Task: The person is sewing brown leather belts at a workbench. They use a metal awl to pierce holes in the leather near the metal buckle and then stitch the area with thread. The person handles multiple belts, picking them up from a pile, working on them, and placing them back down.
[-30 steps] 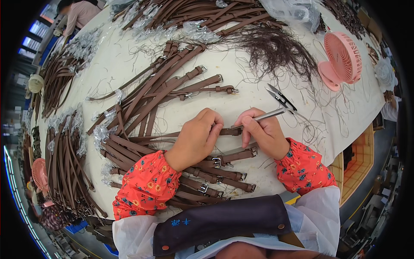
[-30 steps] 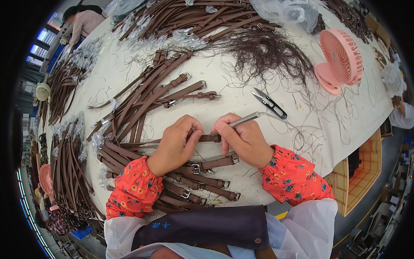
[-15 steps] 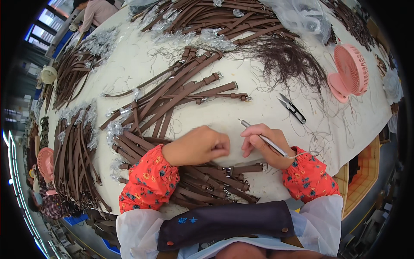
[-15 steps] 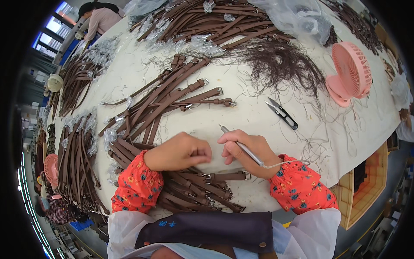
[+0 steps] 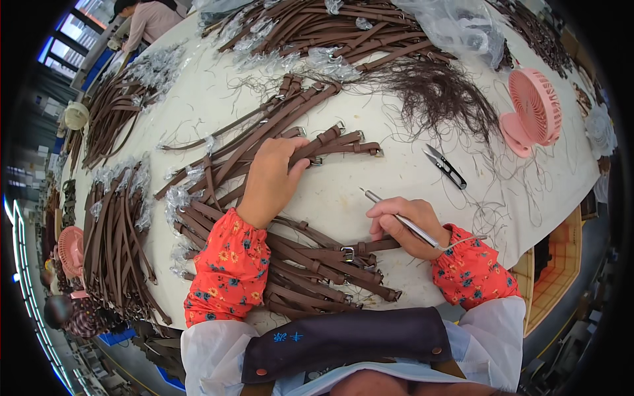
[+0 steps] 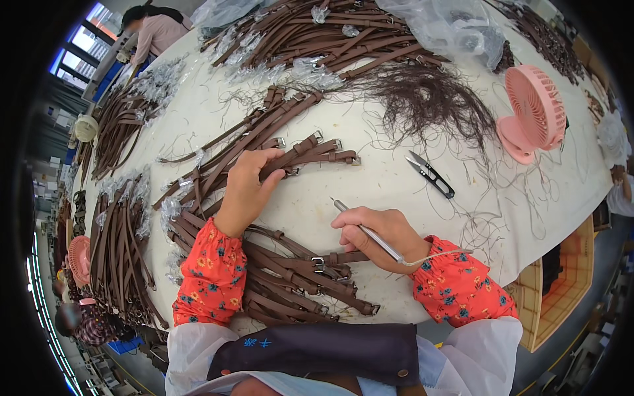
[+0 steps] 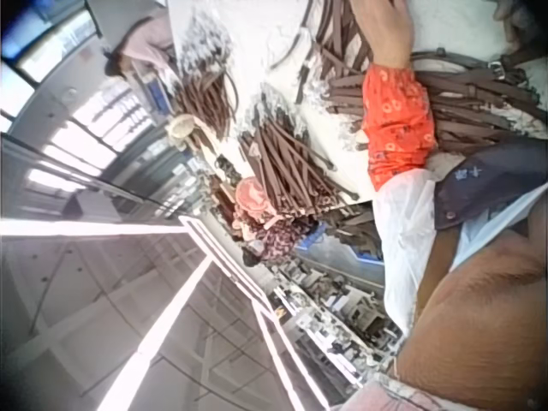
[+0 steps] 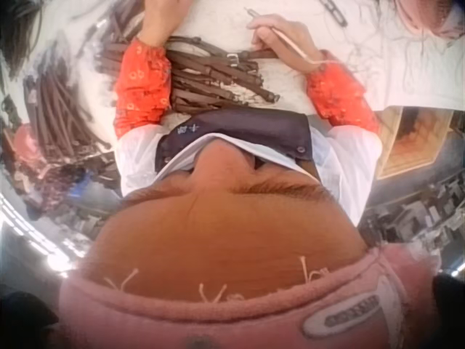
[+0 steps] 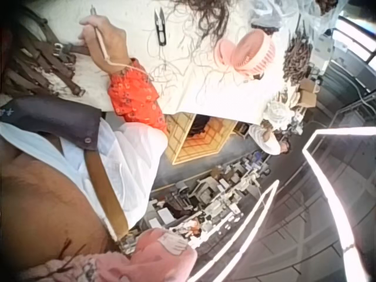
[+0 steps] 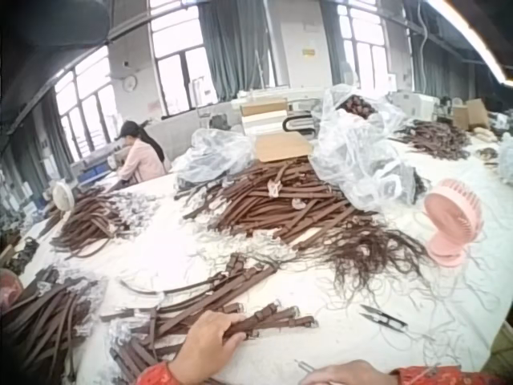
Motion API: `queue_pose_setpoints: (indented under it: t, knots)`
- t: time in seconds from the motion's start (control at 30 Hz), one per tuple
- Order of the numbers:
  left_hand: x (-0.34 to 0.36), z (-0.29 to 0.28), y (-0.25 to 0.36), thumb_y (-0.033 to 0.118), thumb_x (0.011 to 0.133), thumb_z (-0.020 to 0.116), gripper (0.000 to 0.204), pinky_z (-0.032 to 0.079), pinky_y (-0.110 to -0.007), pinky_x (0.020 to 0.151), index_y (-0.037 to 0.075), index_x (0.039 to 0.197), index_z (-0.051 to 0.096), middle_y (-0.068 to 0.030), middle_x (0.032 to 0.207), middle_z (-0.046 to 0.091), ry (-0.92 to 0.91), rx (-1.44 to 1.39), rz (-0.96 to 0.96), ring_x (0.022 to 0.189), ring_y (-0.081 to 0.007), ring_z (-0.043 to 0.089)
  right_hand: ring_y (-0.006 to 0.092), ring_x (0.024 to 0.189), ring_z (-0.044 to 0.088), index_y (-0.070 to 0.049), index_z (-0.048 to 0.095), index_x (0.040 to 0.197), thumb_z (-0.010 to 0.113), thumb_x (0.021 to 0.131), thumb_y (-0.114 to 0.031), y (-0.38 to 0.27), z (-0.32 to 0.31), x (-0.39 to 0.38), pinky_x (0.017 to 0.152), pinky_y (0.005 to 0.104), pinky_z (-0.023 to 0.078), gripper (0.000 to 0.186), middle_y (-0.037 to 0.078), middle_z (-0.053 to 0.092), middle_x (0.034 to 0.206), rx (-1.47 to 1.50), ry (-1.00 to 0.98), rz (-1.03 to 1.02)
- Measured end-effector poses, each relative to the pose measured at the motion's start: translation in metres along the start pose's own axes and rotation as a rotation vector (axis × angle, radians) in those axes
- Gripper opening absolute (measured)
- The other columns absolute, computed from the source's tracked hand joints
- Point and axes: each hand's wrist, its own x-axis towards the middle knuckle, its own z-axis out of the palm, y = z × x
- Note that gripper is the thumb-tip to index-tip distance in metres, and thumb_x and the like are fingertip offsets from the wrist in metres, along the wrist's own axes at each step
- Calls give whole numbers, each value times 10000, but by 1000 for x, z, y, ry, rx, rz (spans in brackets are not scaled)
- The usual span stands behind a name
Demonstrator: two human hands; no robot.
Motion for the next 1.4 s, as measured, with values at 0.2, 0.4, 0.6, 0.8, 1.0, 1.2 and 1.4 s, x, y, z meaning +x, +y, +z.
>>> queue_pose_setpoints:
  t: [0.2,0.4,0.6,0.8,1.0,1.2,1.4]
  knots:
    - [-7,8,15,18,886,731,248,546,-282,768,0,1131,695,-90,1025,734,-27,-432,-125,858,-149,691,196,862,694,-48,639,1163,527,1051,-137,-3,-3,7,781,318,546,182,110,701,968,-237,252,-240]
    - [-20,15,36,59,889,728,223,521,-324,818,19,1108,711,-98,981,688,-413,-530,5,893,-227,659,221,910,669,-40,636,1156,577,1007,-87,-1,1,10,825,313,524,167,117,671,1018,-180,367,1]
    - [-20,21,45,91,833,770,328,475,-390,913,56,1145,674,-97,1049,628,-213,-301,145,1013,-310,596,284,937,664,-50,592,1203,668,878,25,5,1,13,815,342,532,342,142,645,1068,-350,209,-18]
    - [-22,31,48,115,795,782,270,466,-426,868,70,1037,671,-101,982,630,-250,-291,120,962,-318,595,311,936,657,-75,590,1208,673,854,47,4,1,12,807,355,534,384,139,641,1090,-323,176,-10]
    - [-13,0,36,139,729,760,333,442,-396,780,95,1039,647,-100,971,600,-399,-33,146,911,-298,590,314,922,655,-76,592,1202,664,857,52,2,-1,11,800,361,531,375,139,643,1086,-330,148,8]
    - [-16,11,53,105,804,778,370,500,-358,712,78,1130,606,-105,1071,571,-352,-340,82,861,-293,599,318,925,658,-67,594,1199,667,858,48,4,0,12,799,363,533,367,145,645,1093,-336,162,-14]
    - [-27,26,57,47,832,753,176,538,-377,744,21,975,654,-97,941,626,-225,-179,183,845,-304,638,312,919,672,-55,594,1207,644,909,14,4,1,12,813,353,541,310,142,666,1077,-364,195,-30]
